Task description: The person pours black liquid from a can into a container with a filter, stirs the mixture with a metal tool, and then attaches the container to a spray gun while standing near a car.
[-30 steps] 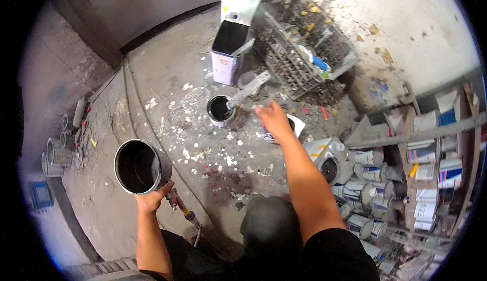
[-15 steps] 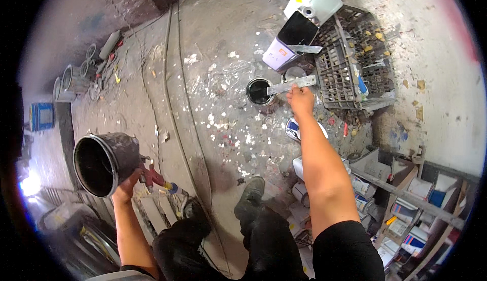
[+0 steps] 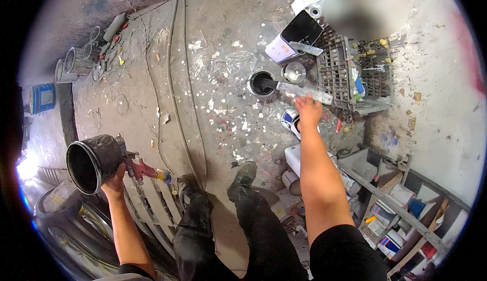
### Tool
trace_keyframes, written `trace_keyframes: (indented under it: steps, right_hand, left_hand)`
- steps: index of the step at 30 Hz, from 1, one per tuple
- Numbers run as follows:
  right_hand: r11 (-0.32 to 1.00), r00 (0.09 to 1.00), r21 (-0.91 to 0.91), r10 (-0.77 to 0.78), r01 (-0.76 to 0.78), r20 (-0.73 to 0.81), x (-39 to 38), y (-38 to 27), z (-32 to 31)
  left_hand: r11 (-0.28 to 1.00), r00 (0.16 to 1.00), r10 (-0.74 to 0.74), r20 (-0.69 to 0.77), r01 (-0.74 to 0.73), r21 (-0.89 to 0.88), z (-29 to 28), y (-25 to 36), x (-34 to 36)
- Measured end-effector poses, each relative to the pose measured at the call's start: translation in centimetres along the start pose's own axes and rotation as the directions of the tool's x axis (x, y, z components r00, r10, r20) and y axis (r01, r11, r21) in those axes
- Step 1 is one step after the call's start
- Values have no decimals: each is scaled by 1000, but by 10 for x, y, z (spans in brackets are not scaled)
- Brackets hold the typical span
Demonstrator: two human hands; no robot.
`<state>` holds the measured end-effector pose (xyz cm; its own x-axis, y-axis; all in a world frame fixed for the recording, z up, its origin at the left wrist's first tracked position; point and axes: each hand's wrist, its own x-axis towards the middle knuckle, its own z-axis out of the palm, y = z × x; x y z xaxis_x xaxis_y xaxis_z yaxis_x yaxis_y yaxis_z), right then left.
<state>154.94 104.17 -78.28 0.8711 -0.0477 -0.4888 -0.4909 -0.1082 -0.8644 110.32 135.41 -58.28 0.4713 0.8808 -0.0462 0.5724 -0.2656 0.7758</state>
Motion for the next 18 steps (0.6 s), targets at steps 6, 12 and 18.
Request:
trace_keyframes:
  steps: [6,12,18]
  right_hand:
    - [992,992,94,94,-86,-85,-13,-14,-24]
    - [950,926,205,282,-234,-250,-32,-19,-37]
    - [937,948,304,241,-171,-208,-78,-43,45]
  left_hand:
    - [987,996,29,-90,-43,-157,-19,-6,23]
    - [990,997,-68,-34,64,-124,-57,-39,66]
    - [981,1000,15,13,-12,-192,-101,-101,103]
